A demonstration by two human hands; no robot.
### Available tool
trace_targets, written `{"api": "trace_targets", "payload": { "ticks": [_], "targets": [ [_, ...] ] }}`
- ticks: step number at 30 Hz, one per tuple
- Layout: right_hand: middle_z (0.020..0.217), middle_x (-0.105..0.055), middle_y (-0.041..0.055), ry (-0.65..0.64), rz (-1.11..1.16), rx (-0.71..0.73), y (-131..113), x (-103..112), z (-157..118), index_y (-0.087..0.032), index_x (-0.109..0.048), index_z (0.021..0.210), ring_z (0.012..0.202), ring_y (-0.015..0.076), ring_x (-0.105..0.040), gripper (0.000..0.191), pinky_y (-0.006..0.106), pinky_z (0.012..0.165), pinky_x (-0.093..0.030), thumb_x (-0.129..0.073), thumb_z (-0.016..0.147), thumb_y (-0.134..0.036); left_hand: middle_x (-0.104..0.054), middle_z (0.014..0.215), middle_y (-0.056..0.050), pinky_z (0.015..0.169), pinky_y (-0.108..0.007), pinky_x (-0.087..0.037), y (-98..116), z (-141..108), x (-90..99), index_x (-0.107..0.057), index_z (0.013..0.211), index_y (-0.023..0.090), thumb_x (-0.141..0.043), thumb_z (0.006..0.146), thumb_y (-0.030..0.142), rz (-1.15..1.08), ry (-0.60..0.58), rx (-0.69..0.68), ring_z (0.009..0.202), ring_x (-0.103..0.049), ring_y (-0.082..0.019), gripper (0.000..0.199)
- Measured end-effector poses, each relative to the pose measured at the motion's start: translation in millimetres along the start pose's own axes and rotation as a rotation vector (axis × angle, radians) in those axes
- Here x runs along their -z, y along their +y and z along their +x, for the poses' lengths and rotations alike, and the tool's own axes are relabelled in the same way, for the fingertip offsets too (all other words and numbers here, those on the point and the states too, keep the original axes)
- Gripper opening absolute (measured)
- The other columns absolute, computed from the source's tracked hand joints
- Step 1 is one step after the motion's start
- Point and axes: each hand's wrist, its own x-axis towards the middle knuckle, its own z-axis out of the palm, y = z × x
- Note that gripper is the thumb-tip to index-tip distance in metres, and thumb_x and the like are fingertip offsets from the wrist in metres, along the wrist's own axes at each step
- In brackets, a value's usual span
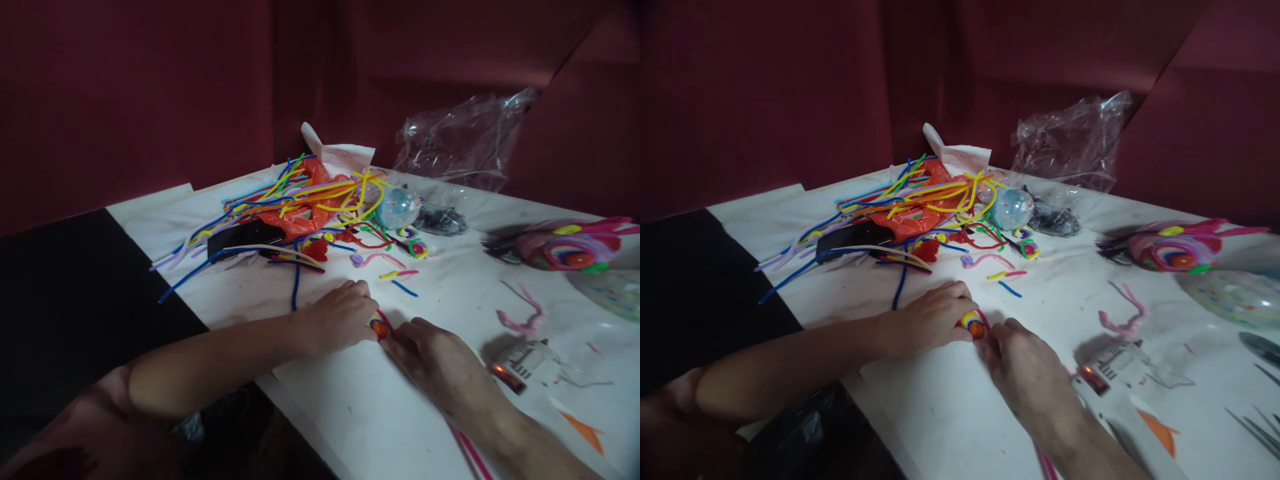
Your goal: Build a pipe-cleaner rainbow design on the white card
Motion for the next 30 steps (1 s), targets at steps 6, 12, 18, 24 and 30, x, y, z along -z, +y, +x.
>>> {"api": "trace_targets", "payload": {
  "ticks": [6, 12, 18, 24, 30],
  "targets": [
    [0.063, -0.050, 0.0002, -0.015, -0.059, -0.025, -1, 0, 0, -0.019, -0.056, 0.067, 0.052, 0.0142, -0.048, 0.019, 0.026, 0.048, -0.023, -0.048, 0.082, -0.027, -0.049, 0.084, -0.004, 0.077, -0.025, -0.036, -4, 1, 0.2, -0.058, 0.081, 0.015, -0.056, 0.075, 0.028, -0.001, -0.007, -0.022, 0.089, -0.044, -0.016, 0.014],
    [0.060, -0.048, -0.0003, -0.015, -0.086, -0.020, -4, 3, 0, -0.018, -0.057, 0.064, 0.048, 0.0128, -0.046, 0.018, 0.026, 0.047, -0.021, -0.052, 0.079, -0.025, -0.049, 0.087, -0.004, 0.073, -0.024, -0.036, -14, 4, 8.0, -0.059, 0.079, 0.016, -0.055, 0.075, 0.028, -0.022, -0.070, -0.029, 0.086, -0.046, -0.015, 0.014],
    [0.061, -0.049, 0.0000, 0.034, -0.064, 0.021, -2, 0, -1, -0.019, -0.056, 0.064, 0.049, 0.0129, -0.047, 0.019, 0.025, 0.047, -0.022, -0.047, 0.080, -0.025, -0.049, 0.077, -0.004, 0.067, -0.024, -0.035, -17, 3, 14.1, -0.061, 0.077, 0.017, -0.057, 0.072, 0.032, 0.002, -0.086, 0.012, 0.080, -0.047, -0.016, 0.016],
    [0.060, -0.050, 0.0004, 0.042, -0.069, 0.016, -2, -1, -1, -0.019, -0.056, 0.063, 0.048, 0.0130, -0.047, 0.021, 0.026, 0.046, -0.022, -0.045, 0.080, -0.026, -0.049, 0.072, -0.003, 0.066, -0.024, -0.035, -17, 2, 13.0, -0.059, 0.074, 0.016, -0.052, 0.076, 0.029, 0.036, -0.088, -0.014, 0.076, -0.047, -0.015, 0.014],
    [0.058, -0.049, 0.0006, 0.062, -0.050, 0.035, -1, 0, 0, -0.018, -0.055, 0.062, 0.047, 0.0130, -0.045, 0.021, 0.025, 0.046, -0.021, -0.044, 0.079, -0.027, -0.047, 0.075, -0.003, 0.064, -0.023, -0.035, -22, 0, 1.3, -0.053, 0.072, 0.016, -0.046, 0.078, 0.022, 0.093, -0.063, -0.057, 0.075, -0.046, -0.014, 0.011]
  ]
}}
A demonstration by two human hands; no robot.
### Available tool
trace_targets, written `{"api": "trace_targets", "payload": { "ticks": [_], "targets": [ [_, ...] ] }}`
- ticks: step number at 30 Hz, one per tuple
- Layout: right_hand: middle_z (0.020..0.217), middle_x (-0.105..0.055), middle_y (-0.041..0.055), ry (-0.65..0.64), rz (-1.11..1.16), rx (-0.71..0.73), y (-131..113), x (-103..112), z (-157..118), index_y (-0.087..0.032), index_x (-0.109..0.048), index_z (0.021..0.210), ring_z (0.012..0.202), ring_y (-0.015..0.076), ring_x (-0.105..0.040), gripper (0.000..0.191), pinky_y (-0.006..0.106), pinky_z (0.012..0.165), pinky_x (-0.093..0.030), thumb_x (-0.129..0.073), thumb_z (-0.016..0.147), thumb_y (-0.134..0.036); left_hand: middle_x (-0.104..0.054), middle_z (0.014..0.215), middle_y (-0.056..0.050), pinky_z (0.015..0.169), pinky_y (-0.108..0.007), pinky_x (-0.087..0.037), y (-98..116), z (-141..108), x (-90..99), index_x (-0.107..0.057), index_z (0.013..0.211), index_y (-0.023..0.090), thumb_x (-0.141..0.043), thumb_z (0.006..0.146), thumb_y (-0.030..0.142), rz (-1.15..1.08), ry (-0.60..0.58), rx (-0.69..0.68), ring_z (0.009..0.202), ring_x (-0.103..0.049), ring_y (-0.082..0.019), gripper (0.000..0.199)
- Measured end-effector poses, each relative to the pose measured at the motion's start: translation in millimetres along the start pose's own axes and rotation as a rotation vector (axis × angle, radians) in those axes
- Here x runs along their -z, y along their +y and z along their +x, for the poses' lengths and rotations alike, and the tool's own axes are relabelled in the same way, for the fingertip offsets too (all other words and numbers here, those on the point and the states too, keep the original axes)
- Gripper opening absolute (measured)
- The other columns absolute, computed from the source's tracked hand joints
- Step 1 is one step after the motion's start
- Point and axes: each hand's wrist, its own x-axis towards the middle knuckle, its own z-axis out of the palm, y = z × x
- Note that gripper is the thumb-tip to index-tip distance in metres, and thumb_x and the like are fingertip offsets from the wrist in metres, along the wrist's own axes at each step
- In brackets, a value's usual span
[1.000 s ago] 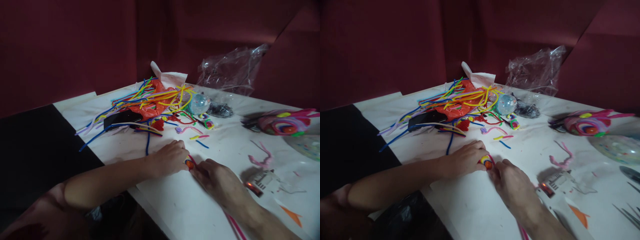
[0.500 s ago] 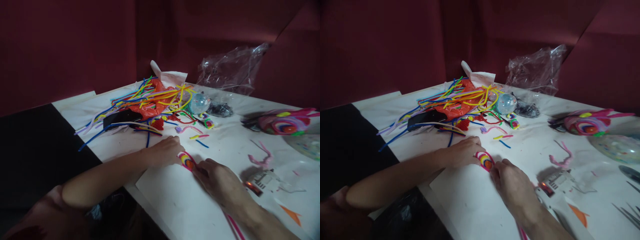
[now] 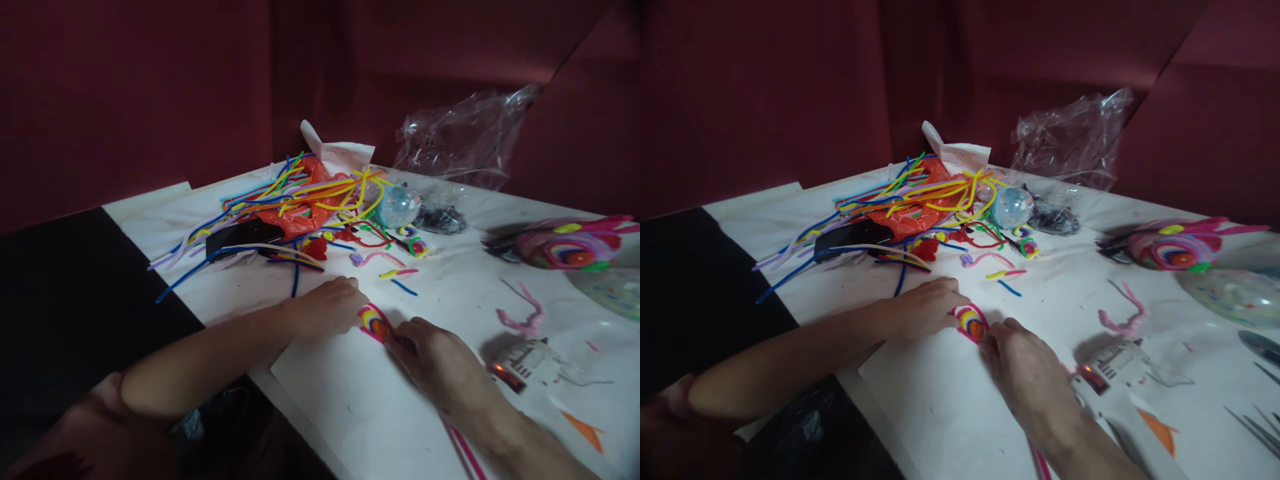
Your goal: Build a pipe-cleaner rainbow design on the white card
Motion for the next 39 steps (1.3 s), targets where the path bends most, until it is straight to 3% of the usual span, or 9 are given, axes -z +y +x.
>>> {"api": "trace_targets", "payload": {
  "ticks": [8, 14, 26, 32, 39],
  "targets": [
    [0.061, -0.051, 0.0002, -0.049, -0.001, -0.024, -2.2, 1.8, 0.3, -0.019, -0.055, 0.063, 0.050, 0.0137, -0.048, 0.020, 0.026, 0.047, -0.022, -0.046, 0.079, -0.024, -0.050, 0.088, -0.005, 0.075, -0.026, -0.037, 8.1, -2.0, 0.9, -0.048, 0.089, 0.015, -0.041, 0.079, 0.017, -0.029, 0.020, 0.079, 0.087, -0.046, -0.015, 0.012],
    [0.060, -0.051, -0.0003, -0.050, 0.001, -0.035, -2.1, 1.0, 0.2, -0.019, -0.054, 0.062, 0.049, 0.0135, -0.047, 0.020, 0.025, 0.047, -0.022, -0.048, 0.079, -0.025, -0.048, 0.083, -0.005, 0.073, -0.027, -0.037, 8.5, -2.6, 2.9, -0.051, 0.078, 0.015, -0.039, 0.081, 0.019, -0.020, -0.012, 0.061, 0.083, -0.046, -0.016, 0.013],
    [0.065, -0.051, -0.0006, -0.130, -0.066, -0.051, -3.9, 3.4, 0.6, -0.019, -0.057, 0.068, 0.054, 0.0134, -0.049, 0.015, 0.026, 0.049, -0.022, -0.055, 0.082, -0.021, -0.048, 0.081, -0.004, 0.071, -0.026, -0.037, 5.6, -1.8, 2.9, -0.053, 0.078, 0.016, -0.039, 0.080, 0.019, 0.005, 0.028, -0.006, 0.081, -0.045, -0.015, 0.014],
    [0.064, -0.051, -0.0003, -0.102, -0.038, -0.012, -2.4, 4.3, -0.1, -0.019, -0.058, 0.068, 0.052, 0.0122, -0.048, 0.015, 0.026, 0.049, -0.024, -0.051, 0.081, -0.020, -0.051, 0.085, -0.005, 0.080, -0.026, -0.034, 7.4, -1.2, 3.7, -0.054, 0.078, 0.015, -0.039, 0.080, 0.016, 0.039, 0.050, -0.049, 0.087, -0.045, -0.015, 0.015],
    [0.061, -0.050, -0.0013, -0.098, -0.048, -0.027, -3.0, 5.2, -1.0, -0.019, -0.058, 0.066, 0.051, 0.0132, -0.049, 0.015, 0.025, 0.048, -0.023, -0.056, 0.081, -0.022, -0.051, 0.085, -0.006, 0.078, -0.025, -0.034, 6.2, -1.4, 6.7, -0.055, 0.081, 0.014, -0.041, 0.080, 0.018, 0.069, 0.039, -0.063, 0.086, -0.045, -0.016, 0.015]
  ]
}}
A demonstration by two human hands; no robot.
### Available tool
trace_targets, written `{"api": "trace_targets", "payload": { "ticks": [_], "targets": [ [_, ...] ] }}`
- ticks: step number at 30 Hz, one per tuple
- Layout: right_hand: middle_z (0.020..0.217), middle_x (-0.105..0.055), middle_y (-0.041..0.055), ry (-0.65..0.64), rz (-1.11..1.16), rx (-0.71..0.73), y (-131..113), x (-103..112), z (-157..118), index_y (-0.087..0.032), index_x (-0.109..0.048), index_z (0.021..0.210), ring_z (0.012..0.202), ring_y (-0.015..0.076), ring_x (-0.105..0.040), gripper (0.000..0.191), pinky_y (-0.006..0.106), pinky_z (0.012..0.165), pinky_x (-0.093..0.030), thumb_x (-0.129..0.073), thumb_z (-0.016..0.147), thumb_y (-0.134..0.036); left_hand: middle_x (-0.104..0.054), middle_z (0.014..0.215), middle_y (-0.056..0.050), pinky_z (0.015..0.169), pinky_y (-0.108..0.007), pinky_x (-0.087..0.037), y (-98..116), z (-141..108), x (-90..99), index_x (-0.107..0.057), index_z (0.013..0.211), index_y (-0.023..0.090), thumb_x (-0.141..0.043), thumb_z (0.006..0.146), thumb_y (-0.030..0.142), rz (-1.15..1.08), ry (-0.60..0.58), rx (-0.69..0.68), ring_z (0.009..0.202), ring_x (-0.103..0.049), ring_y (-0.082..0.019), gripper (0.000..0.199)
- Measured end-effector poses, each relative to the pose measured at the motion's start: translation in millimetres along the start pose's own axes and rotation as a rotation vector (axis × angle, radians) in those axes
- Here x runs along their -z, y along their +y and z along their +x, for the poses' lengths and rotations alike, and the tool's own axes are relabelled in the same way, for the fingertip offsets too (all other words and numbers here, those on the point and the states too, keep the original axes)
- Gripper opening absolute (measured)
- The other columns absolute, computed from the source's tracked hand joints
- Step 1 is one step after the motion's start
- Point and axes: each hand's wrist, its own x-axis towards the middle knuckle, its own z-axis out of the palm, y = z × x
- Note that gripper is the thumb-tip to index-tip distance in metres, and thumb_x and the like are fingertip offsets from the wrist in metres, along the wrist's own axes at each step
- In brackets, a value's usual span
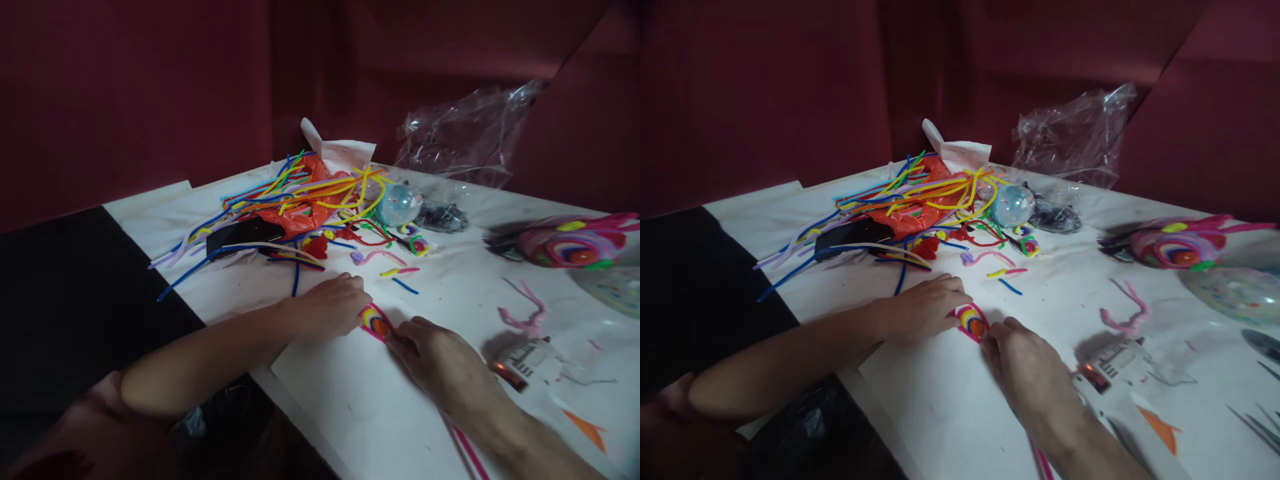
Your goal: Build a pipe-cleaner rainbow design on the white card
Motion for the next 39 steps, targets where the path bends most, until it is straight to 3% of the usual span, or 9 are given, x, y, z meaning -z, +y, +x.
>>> {"api": "trace_targets", "payload": {
  "ticks": [8, 14, 28, 32, 39],
  "targets": [
    [0.064, -0.051, -0.0018, -0.035, 0.024, 0.002, 3, 0, 3, -0.020, -0.059, 0.067, 0.053, 0.0125, -0.049, 0.014, 0.025, 0.048, -0.025, -0.056, 0.081, -0.020, -0.049, 0.080, -0.005, 0.073, -0.026, -0.034, -3, -1, -0.8, -0.055, 0.078, 0.015, -0.046, 0.078, 0.024, -0.029, -0.043, 0.053, 0.082, -0.045, -0.016, 0.012],
    [0.064, -0.052, -0.0020, -0.003, 0.054, 0.025, 7, -1, 4, -0.021, -0.060, 0.066, 0.052, 0.0125, -0.049, 0.014, 0.024, 0.048, -0.026, -0.054, 0.079, -0.020, -0.049, 0.085, -0.005, 0.073, -0.027, -0.035, -1, -1, 4.2, -0.055, 0.095, 0.019, -0.045, 0.079, 0.027, -0.048, -0.067, 0.090, 0.085, -0.045, -0.017, 0.020],
    [0.063, -0.051, -0.0011, 0.056, 0.137, 0.079, 12, -7, 3, -0.020, -0.059, 0.067, 0.049, 0.0123, -0.048, 0.018, 0.025, 0.046, -0.025, -0.046, 0.079, -0.025, -0.047, 0.086, -0.005, 0.075, -0.027, -0.035, 2, 1, 4.9, -0.054, 0.092, 0.020, -0.052, 0.071, 0.036, -0.036, -0.089, 0.117, 0.086, -0.044, -0.018, 0.026],
    [0.063, -0.052, -0.0012, 0.071, 0.181, 0.086, 13, -8, 4, -0.020, -0.060, 0.068, 0.047, 0.0113, -0.046, 0.019, 0.024, 0.045, -0.026, -0.045, 0.078, -0.026, -0.046, 0.083, -0.004, 0.073, -0.027, -0.035, 1, 0, 5.0, -0.055, 0.084, 0.020, -0.050, 0.073, 0.038, -0.049, -0.115, 0.110, 0.082, -0.045, -0.017, 0.022],
    [0.064, -0.051, -0.0009, 0.060, 0.194, 0.122, 16, -7, 5, -0.019, -0.059, 0.068, 0.048, 0.0106, -0.046, 0.021, 0.023, 0.047, -0.028, -0.042, 0.079, -0.025, -0.046, 0.084, -0.004, 0.074, -0.027, -0.035, -1, 0, 2.1, -0.056, 0.089, 0.021, -0.050, 0.074, 0.041, -0.060, -0.095, 0.115, 0.084, -0.044, -0.018, 0.026]
  ]
}}
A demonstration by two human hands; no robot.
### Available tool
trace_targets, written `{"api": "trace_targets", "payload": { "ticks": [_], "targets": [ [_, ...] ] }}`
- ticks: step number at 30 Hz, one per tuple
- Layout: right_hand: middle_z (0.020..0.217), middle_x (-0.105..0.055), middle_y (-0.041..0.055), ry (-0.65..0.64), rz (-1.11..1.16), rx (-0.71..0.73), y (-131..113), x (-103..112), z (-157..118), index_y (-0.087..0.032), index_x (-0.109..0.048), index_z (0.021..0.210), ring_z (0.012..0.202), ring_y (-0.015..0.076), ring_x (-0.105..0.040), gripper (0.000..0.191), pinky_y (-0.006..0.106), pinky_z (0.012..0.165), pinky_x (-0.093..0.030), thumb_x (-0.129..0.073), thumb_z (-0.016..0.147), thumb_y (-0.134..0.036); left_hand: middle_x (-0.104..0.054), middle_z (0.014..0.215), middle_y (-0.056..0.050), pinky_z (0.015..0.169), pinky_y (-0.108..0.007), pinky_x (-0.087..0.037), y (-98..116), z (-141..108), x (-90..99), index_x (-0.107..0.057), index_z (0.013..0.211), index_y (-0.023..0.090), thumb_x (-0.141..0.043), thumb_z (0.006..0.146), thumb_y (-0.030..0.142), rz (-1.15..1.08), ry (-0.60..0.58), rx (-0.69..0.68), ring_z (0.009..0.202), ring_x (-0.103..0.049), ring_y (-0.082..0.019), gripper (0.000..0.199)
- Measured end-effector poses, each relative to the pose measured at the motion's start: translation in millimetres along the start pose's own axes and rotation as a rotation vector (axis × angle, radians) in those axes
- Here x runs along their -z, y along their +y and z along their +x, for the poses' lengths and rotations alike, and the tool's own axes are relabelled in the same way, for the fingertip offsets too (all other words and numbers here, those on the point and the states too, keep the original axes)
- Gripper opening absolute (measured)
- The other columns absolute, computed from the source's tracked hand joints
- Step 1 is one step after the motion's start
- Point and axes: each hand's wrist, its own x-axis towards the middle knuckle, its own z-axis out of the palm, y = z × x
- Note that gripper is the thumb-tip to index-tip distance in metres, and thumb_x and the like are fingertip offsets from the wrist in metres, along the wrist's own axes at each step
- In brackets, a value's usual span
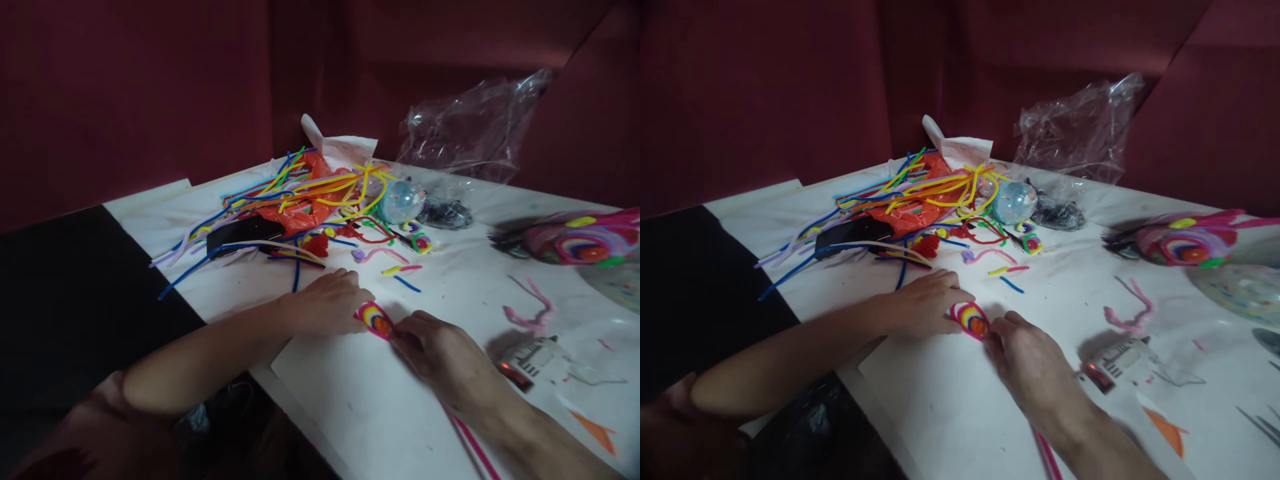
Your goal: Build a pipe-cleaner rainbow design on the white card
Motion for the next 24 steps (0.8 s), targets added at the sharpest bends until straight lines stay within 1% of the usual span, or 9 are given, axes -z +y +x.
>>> {"api": "trace_targets", "payload": {
  "ticks": [5, 10, 14, 16, 20, 24],
  "targets": [
    [0.065, -0.051, -0.0004, -0.039, -0.017, 0.025, 1.0, 2.8, 1.1, -0.019, -0.059, 0.070, 0.050, 0.0110, -0.047, 0.020, 0.024, 0.047, -0.028, -0.043, 0.080, -0.024, -0.046, 0.086, -0.004, 0.074, -0.028, -0.035, -0.9, -0.4, 1.2, -0.056, 0.094, 0.022, -0.049, 0.075, 0.046, -0.011, -0.008, 0.014, 0.086, -0.044, -0.018, 0.032],
    [0.069, -0.052, 0.0001, -0.058, 0.023, 0.044, 2.5, 3.2, 0.6, -0.019, -0.061, 0.073, 0.053, 0.0111, -0.049, 0.020, 0.023, 0.049, -0.032, -0.042, 0.080, -0.021, -0.048, 0.083, -0.004, 0.071, -0.027, -0.036, -2.4, -1.1, 0.4, -0.056, 0.094, 0.022, -0.047, 0.077, 0.046, -0.034, -0.018, 0.017, 0.083, -0.046, -0.018, 0.031],
    [0.071, -0.052, -0.0005, -0.064, 0.055, 0.032, 2.1, 3.0, 1.1, -0.020, -0.062, 0.076, 0.054, 0.0111, -0.050, 0.020, 0.023, 0.050, -0.034, -0.042, 0.080, -0.021, -0.049, 0.083, -0.004, 0.071, -0.026, -0.035, -2.6, -1.2, -0.2, -0.056, 0.093, 0.021, -0.048, 0.078, 0.045, -0.025, 0.000, 0.001, 0.082, -0.047, -0.017, 0.030],
    [0.070, -0.052, -0.0006, -0.073, 0.058, 0.012, 1.4, 3.6, 1.7, -0.020, -0.062, 0.075, 0.054, 0.0113, -0.050, 0.020, 0.022, 0.050, -0.034, -0.043, 0.080, -0.021, -0.049, 0.081, -0.004, 0.069, -0.025, -0.035, -2.1, -1.0, 1.4, -0.056, 0.090, 0.019, -0.049, 0.077, 0.043, -0.016, 0.002, 0.001, 0.080, -0.047, -0.016, 0.028],
    [0.069, -0.053, -0.0003, -0.063, 0.061, -0.004, 1.7, 3.6, 2.0, -0.020, -0.062, 0.073, 0.054, 0.0116, -0.050, 0.020, 0.023, 0.048, -0.034, -0.044, 0.080, -0.025, -0.050, 0.073, -0.003, 0.062, -0.023, -0.034, -1.5, -0.3, 4.5, -0.055, 0.076, 0.017, -0.049, 0.078, 0.041, -0.012, -0.028, -0.012, 0.073, -0.048, -0.015, 0.025],
    [0.069, -0.054, 0.0004, -0.020, 0.052, -0.007, 2.2, 2.6, 0.7, -0.019, -0.063, 0.075, 0.054, 0.0120, -0.050, 0.023, 0.023, 0.049, -0.034, -0.041, 0.081, -0.025, -0.051, 0.070, -0.002, 0.059, -0.024, -0.033, -3.9, -0.4, -0.4, -0.051, 0.072, 0.016, -0.046, 0.080, 0.042, 0.027, -0.003, -0.053, 0.069, -0.049, -0.014, 0.027]
  ]
}}
